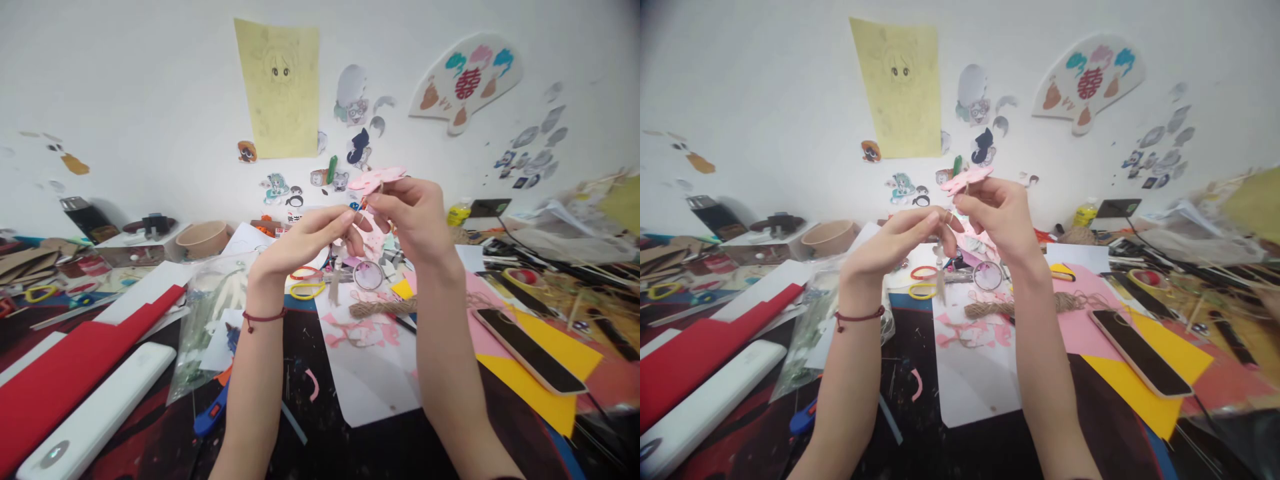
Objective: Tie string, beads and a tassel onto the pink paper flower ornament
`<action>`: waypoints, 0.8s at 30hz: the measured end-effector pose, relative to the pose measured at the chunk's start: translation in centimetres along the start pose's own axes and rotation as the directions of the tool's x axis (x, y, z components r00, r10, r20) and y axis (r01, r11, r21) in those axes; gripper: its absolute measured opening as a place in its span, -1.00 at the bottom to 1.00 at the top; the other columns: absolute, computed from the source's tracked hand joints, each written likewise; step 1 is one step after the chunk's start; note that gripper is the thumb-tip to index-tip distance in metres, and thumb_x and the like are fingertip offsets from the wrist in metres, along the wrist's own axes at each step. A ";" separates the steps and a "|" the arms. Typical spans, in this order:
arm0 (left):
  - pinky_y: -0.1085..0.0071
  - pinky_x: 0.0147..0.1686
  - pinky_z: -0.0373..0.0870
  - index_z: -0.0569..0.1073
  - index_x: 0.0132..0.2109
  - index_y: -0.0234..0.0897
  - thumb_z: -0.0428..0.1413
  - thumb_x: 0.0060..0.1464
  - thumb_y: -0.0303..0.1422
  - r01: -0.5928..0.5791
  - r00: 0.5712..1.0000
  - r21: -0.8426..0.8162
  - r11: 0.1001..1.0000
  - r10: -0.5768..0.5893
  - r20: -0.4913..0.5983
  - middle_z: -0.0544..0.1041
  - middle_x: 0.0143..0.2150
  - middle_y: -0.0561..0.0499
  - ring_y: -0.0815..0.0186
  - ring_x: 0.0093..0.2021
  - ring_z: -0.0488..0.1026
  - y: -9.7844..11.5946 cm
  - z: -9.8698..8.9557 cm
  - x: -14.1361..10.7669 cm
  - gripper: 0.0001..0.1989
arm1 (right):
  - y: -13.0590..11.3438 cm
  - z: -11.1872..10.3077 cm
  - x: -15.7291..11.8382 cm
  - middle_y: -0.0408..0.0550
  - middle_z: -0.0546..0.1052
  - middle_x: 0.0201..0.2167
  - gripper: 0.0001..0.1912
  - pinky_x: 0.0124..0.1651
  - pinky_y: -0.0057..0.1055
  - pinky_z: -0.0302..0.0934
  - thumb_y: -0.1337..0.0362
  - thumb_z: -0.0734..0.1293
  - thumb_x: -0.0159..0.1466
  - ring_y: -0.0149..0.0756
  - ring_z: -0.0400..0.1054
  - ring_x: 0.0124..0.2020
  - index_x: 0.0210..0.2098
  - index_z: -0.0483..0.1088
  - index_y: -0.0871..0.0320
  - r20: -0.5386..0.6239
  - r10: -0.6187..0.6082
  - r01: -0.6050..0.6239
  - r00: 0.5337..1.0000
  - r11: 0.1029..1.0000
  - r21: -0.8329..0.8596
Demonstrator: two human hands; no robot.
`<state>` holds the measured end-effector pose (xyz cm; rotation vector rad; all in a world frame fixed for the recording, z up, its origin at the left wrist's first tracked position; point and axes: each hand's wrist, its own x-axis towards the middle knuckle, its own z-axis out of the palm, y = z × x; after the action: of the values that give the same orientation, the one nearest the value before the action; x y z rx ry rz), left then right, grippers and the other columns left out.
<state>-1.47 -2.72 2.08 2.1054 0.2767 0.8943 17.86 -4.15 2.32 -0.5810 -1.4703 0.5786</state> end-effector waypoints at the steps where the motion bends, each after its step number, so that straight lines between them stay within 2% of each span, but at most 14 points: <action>1: 0.38 -0.08 0.47 0.53 -0.10 -0.29 -0.06 0.47 -0.12 -0.004 1.000 -0.022 1.000 0.005 0.011 0.64 -0.25 -0.07 0.32 -0.18 0.58 -0.2 0.1 0.1 -0.61 | -0.1 -0.1 0.0 -0.23 0.39 -0.59 -0.96 -0.59 -0.44 0.00 0.32 0.49 0.16 -0.52 0.13 -0.62 -0.36 0.64 0.11 0.002 -0.002 0.002 1.000 1.000 -0.007; 4: 0.33 0.02 0.50 0.53 -0.15 -0.31 -0.04 0.46 -0.12 -0.038 0.999 -0.063 0.997 0.037 -0.016 0.65 -0.19 -0.11 0.28 -0.11 0.61 -0.9 0.5 0.7 -0.61 | -0.5 -0.4 -0.1 -0.23 0.39 -0.61 -0.97 -0.59 -0.45 0.00 0.35 0.47 0.16 -0.52 0.14 -0.63 -0.40 0.62 0.13 0.019 -0.004 0.005 1.000 1.000 -0.022; 9: 0.33 -0.02 0.52 0.53 -0.21 -0.30 0.02 0.43 -0.11 -0.087 0.987 -0.029 0.996 0.082 -0.136 0.63 -0.24 -0.07 0.30 -0.14 0.60 -1.2 1.5 1.7 -0.62 | -0.9 -1.0 -0.1 -0.20 0.47 -0.59 -0.96 -0.60 -0.45 -0.01 0.38 0.47 0.15 -0.52 0.16 -0.63 -0.38 0.62 0.15 0.031 0.007 -0.005 0.999 0.999 -0.048; 15: 0.42 -0.17 0.49 0.53 -0.21 -0.30 0.14 0.36 -0.15 -0.159 0.960 -0.008 0.987 0.153 -0.234 0.62 -0.30 -0.02 0.36 -0.23 0.59 -1.0 2.6 2.3 -0.71 | -1.2 -1.6 -0.2 -0.21 0.46 -0.60 -0.95 -0.62 -0.45 -0.02 0.40 0.47 0.15 -0.53 0.16 -0.64 -0.41 0.61 0.15 -0.007 -0.003 0.003 1.000 0.997 -0.073; 20: 0.47 -0.37 0.43 0.49 -0.20 -0.27 0.32 0.20 -0.26 -0.160 0.918 0.086 0.983 0.180 -0.354 0.54 -0.46 0.11 0.42 -0.42 0.51 -0.7 3.8 2.6 -0.79 | -1.4 -2.1 -0.2 -0.19 0.48 -0.57 -0.94 -0.59 -0.44 0.01 0.40 0.46 0.15 -0.51 0.16 -0.61 -0.43 0.59 0.15 -0.043 -0.022 0.018 0.999 0.995 -0.095; 24: 0.48 -0.40 0.39 0.48 -0.19 -0.25 0.29 0.22 -0.34 -0.167 0.887 0.158 0.973 0.219 -0.406 0.48 -0.49 0.16 0.46 -0.46 0.44 -0.5 4.6 2.8 -0.86 | -1.5 -2.6 -0.3 -0.21 0.44 -0.59 -0.93 -0.58 -0.44 0.00 0.41 0.47 0.15 -0.52 0.14 -0.62 -0.44 0.60 0.14 -0.052 -0.055 0.050 0.997 0.994 -0.097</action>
<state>3.69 -3.85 1.19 2.0533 0.3533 1.4913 20.46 -5.46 3.05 -0.6258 -1.4629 0.4498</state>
